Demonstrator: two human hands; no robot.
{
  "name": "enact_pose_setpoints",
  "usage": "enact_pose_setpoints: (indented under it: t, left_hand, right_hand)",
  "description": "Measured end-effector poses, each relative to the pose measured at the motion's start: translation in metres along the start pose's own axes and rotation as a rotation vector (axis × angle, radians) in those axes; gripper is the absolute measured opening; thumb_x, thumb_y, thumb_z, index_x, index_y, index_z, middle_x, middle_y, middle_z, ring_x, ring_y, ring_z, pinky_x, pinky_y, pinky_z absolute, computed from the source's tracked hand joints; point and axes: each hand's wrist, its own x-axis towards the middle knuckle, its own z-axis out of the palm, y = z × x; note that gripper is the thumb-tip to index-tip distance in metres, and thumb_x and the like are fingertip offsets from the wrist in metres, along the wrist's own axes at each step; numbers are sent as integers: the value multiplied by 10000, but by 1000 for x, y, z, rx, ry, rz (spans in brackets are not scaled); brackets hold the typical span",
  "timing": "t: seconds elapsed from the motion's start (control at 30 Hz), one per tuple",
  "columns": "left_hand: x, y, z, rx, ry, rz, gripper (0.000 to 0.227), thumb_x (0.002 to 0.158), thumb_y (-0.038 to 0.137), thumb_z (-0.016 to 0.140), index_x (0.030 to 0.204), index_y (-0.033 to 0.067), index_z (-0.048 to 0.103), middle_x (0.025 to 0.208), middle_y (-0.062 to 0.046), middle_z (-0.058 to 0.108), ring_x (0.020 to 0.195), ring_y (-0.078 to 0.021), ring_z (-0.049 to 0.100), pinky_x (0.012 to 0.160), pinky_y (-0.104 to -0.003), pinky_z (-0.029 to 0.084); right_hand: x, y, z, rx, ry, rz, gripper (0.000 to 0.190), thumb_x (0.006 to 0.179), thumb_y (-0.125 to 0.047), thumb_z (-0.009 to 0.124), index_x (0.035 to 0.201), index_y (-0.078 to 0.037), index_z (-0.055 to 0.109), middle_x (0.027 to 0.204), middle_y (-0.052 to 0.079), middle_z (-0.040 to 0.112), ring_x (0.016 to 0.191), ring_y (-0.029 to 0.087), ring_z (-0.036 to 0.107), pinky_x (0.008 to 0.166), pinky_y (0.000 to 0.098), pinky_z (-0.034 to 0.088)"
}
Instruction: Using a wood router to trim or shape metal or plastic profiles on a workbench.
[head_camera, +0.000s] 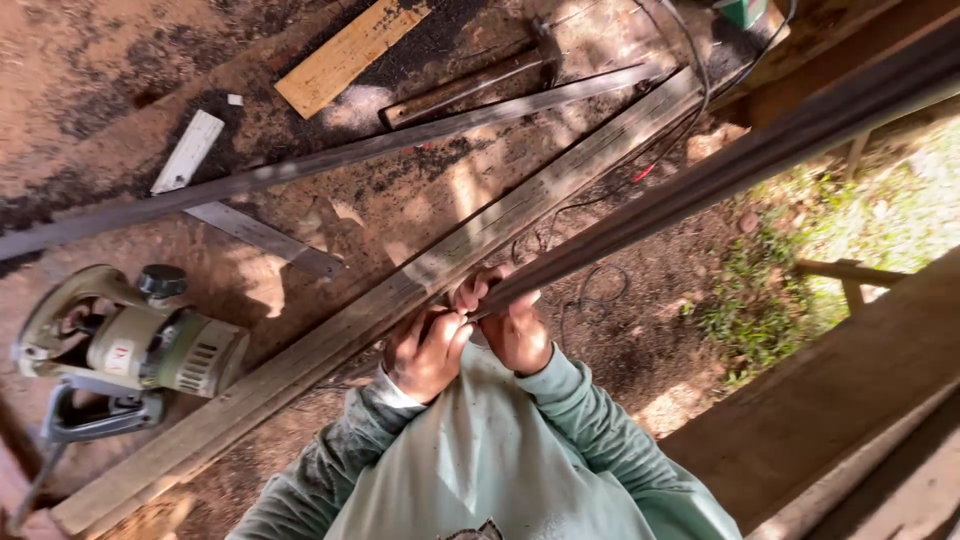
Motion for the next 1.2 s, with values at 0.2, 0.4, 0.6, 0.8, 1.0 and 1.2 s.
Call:
enact_pose_setpoints:
  t: [0.2, 0.4, 0.6, 0.8, 1.0, 1.2]
  left_hand:
    - [12, 1, -10, -112, 33, 35, 267, 866, 139, 848, 1025, 118, 635, 983, -98, 651, 846, -318, 673, 729, -432, 540]
    - [0, -18, -12, -164, -35, -117, 376, 798, 212, 864, 1015, 78, 588, 971, -141, 631, 876, -348, 644, 725, -451, 530]
    - [-30, -49, 6, -300, -280, -556, 446, 769, 304, 850, 1079, 66, 634, 873, -147, 727, 772, -291, 714, 691, -415, 561]
    - [-53, -59, -7, -224, -319, -646, 464, 842, 316, 805, 1191, 53, 650, 928, -162, 750, 782, -277, 755, 697, -399, 594]
    - [-77, -53, -25, -84, -90, -615, 440, 828, 398, 810, 1100, 63, 728, 959, -155, 761, 821, -254, 763, 723, -375, 596]
    - [-110, -65, -20, -123, -202, -863, 466, 759, 391, 843, 1089, 76, 753, 943, -126, 784, 821, -217, 762, 763, -356, 590]
  right_hand:
    - [15, -7, 0, 79, 86, -137, 547, 1064, -624, 485, 1138, -82, 489, 901, 70, 511, 854, 212, 475, 851, 387, 414]
    - [19, -7, -14, 146, 130, -105, 524, 1061, -632, 460, 1112, -112, 499, 859, 23, 461, 792, 180, 438, 802, 363, 409]
    - [27, -9, -18, 260, 259, -28, 626, 1009, -743, 398, 1092, -130, 494, 817, 5, 447, 765, 165, 430, 777, 361, 412]
    - [40, -7, -35, 263, 401, -52, 555, 1003, -662, 459, 1181, -140, 522, 890, 7, 495, 822, 177, 510, 848, 395, 487]
    - [25, 1, -67, -313, 630, 188, 512, 972, -412, 654, 1303, -25, 603, 1065, 33, 696, 1003, 203, 653, 917, 390, 554]
    - [-9, 8, -96, -611, 455, 168, 459, 1052, -321, 706, 1331, 37, 637, 1149, 62, 686, 1047, 171, 633, 935, 338, 540]
